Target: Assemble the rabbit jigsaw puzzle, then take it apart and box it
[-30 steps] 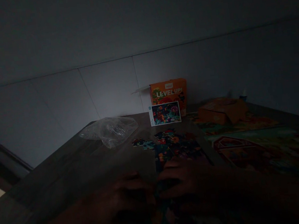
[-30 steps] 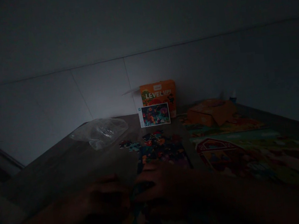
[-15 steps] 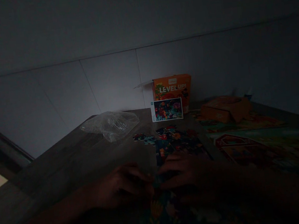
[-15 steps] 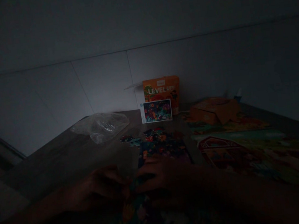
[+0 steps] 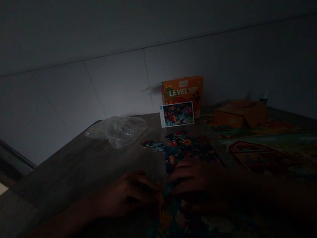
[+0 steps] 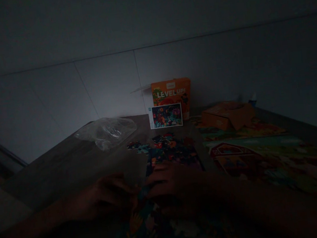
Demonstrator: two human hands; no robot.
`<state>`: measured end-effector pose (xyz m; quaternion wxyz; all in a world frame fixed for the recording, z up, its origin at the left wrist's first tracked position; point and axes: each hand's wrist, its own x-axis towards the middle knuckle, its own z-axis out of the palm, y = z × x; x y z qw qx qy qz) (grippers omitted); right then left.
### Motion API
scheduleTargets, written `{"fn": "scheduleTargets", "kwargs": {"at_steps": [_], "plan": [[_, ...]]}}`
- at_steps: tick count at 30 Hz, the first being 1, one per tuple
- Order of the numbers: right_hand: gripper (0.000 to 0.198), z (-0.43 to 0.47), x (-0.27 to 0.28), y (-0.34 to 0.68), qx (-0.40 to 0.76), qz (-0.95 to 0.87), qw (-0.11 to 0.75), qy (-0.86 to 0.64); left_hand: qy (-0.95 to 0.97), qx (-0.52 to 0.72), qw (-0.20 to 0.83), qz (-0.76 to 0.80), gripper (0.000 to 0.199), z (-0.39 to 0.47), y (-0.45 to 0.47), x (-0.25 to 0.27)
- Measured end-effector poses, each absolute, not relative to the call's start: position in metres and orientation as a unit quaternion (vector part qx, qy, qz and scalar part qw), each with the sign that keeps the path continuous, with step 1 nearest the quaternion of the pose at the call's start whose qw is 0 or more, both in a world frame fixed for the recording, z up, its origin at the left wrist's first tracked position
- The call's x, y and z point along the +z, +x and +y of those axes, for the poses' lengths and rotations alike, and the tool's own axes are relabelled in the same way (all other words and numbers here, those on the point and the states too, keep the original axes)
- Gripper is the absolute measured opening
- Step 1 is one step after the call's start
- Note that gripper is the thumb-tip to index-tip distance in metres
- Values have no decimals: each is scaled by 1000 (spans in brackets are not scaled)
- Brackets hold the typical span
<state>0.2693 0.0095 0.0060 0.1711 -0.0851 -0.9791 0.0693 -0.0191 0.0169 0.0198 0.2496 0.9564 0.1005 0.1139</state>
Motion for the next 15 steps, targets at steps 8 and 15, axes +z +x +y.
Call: {"fn": "scheduleTargets", "kwargs": {"at_steps": [8,15], "plan": [[45,8,6,271,104,-974,170,-110,944,145,265,132,19,19,-23,14],[38,4,15,270,97,-978,150,-110,943,111,283,136,25,14,-19,24]]}}
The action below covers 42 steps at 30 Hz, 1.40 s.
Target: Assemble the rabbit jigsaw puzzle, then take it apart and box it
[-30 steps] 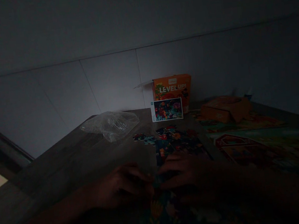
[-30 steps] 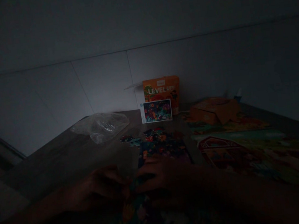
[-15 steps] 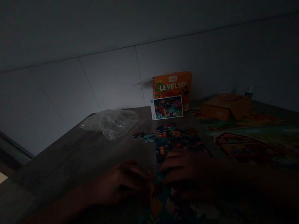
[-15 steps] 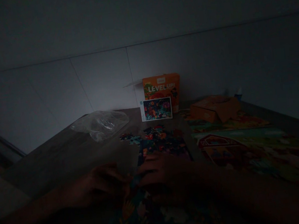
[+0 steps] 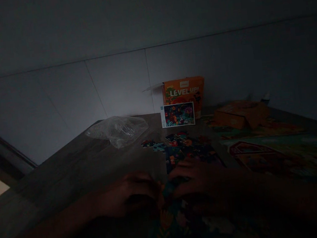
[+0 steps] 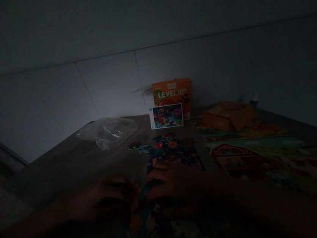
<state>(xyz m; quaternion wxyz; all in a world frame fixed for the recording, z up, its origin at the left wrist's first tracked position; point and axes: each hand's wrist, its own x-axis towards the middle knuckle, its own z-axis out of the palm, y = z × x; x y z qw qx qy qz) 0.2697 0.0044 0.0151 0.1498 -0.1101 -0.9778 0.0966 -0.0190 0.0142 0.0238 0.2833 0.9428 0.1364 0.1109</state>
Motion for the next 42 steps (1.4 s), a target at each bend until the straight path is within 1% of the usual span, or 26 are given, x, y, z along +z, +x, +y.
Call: {"fn": "scheduleTargets", "kwargs": {"at_steps": [6,8,10,12,14,16,18,21,24,26,29,32,34,35,39,42], "plan": [[39,5,15,269,83,-979,150,-108,945,107,278,135,24,13,-18,26],[36,6,10,270,80,-977,172,-96,951,108,255,134,24,12,-17,27],[25,8,6,272,56,-966,239,-83,962,105,214,134,23,12,-17,28],[17,10,2,275,19,-938,329,-108,971,97,172,135,26,12,-18,28],[17,13,-1,277,-20,-900,403,-165,975,95,149,137,32,12,-19,28],[15,18,-5,278,-49,-869,439,-222,977,92,140,135,36,13,-20,27],[15,25,-10,278,-63,-859,430,-273,978,89,134,134,40,14,-21,25],[15,36,-18,278,-43,-868,349,-350,978,89,127,141,44,15,-22,22],[16,43,-23,278,-22,-876,282,-390,977,89,131,144,46,14,-21,21],[16,44,-24,279,-15,-880,266,-392,976,87,132,151,46,13,-20,21],[15,44,-23,280,-12,-881,272,-387,975,73,118,174,49,13,-21,21],[15,39,-19,281,-16,-880,316,-354,975,33,90,201,55,15,-26,16],[14,34,-15,281,-15,-894,340,-292,970,10,80,228,59,17,-30,11],[15,31,-12,281,-11,-907,337,-253,966,3,79,244,61,18,-31,9],[21,24,-6,279,4,-957,266,-114,953,-23,84,291,68,20,-32,4],[24,24,-7,278,10,-964,241,-108,945,-37,84,315,68,19,-31,5]]}}
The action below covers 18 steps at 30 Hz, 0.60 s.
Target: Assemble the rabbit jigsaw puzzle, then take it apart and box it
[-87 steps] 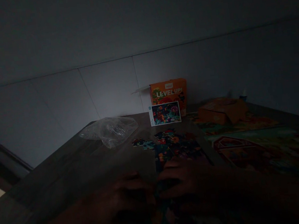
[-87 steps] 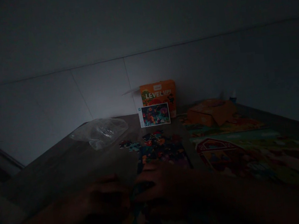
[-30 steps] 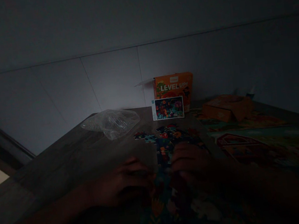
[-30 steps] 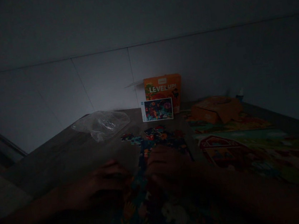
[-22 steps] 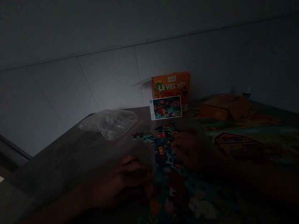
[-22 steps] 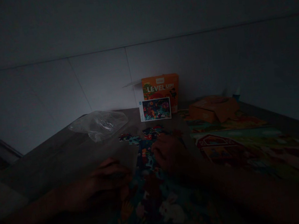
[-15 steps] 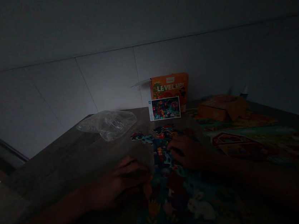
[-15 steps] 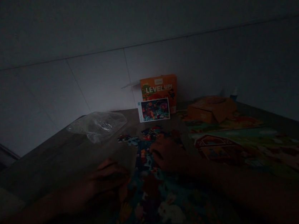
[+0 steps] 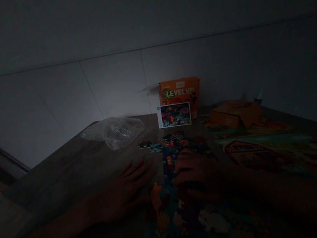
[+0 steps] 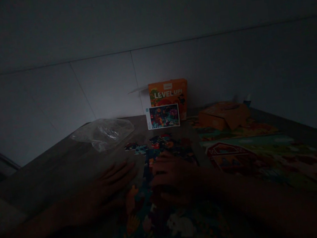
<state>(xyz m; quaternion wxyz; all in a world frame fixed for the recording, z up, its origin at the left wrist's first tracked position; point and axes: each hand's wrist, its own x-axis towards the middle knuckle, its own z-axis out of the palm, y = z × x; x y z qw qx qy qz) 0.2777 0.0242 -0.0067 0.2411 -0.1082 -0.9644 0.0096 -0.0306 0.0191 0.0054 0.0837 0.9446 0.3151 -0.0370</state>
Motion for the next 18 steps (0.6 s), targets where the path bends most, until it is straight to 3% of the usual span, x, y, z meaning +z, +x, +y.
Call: {"fn": "scheduleTargets", "kwargs": {"at_steps": [11,18], "plan": [[12,23,-3,277,27,-957,225,-181,909,1,77,409,62,22,-29,0],[18,22,-5,276,-30,-961,185,-203,902,14,71,425,61,26,-30,-4]]}}
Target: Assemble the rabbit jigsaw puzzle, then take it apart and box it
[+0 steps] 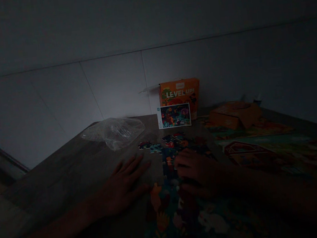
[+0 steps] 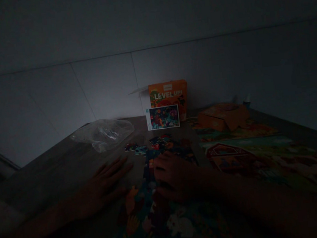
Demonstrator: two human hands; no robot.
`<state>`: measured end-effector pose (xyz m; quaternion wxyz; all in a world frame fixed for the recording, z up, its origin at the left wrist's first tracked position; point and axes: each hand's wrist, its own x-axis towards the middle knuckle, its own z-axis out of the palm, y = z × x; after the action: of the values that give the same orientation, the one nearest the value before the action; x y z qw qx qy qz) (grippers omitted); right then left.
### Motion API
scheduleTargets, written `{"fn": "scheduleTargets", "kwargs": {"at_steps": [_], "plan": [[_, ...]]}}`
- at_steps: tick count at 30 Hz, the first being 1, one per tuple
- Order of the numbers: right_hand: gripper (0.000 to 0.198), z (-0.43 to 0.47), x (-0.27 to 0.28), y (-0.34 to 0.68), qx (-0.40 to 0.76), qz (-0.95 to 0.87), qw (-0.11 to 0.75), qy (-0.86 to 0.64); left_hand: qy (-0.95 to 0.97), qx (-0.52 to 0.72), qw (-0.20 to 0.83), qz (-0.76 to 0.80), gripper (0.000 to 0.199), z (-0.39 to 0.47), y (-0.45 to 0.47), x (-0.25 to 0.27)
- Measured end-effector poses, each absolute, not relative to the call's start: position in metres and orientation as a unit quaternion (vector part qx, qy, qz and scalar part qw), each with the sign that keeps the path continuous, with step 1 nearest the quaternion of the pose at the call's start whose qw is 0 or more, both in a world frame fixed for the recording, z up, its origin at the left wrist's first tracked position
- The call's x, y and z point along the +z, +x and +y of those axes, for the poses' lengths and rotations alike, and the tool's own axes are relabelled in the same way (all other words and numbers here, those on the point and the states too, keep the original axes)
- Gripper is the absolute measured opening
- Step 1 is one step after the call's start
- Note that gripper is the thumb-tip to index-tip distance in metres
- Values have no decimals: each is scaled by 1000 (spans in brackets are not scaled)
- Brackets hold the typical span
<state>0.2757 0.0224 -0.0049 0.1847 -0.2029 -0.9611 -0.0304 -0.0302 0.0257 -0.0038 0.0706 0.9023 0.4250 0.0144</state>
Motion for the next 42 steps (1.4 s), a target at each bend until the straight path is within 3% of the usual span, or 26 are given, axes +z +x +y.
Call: {"fn": "scheduleTargets", "kwargs": {"at_steps": [17,22,25,28,35,42], "plan": [[22,20,-5,273,-111,-962,165,-189,905,31,57,421,60,24,-30,-2],[22,19,-7,273,-130,-959,172,-181,967,126,72,211,61,-1,-25,15],[23,16,-6,271,-141,-961,160,-178,986,20,155,53,57,-20,-12,32],[23,13,-4,269,-149,-960,159,-176,970,-73,226,58,53,-25,-2,41],[25,14,-7,268,-163,-946,220,-175,962,-49,256,76,54,-19,0,42],[25,8,1,268,-117,-952,220,-180,967,-50,239,69,58,-19,0,40]]}}
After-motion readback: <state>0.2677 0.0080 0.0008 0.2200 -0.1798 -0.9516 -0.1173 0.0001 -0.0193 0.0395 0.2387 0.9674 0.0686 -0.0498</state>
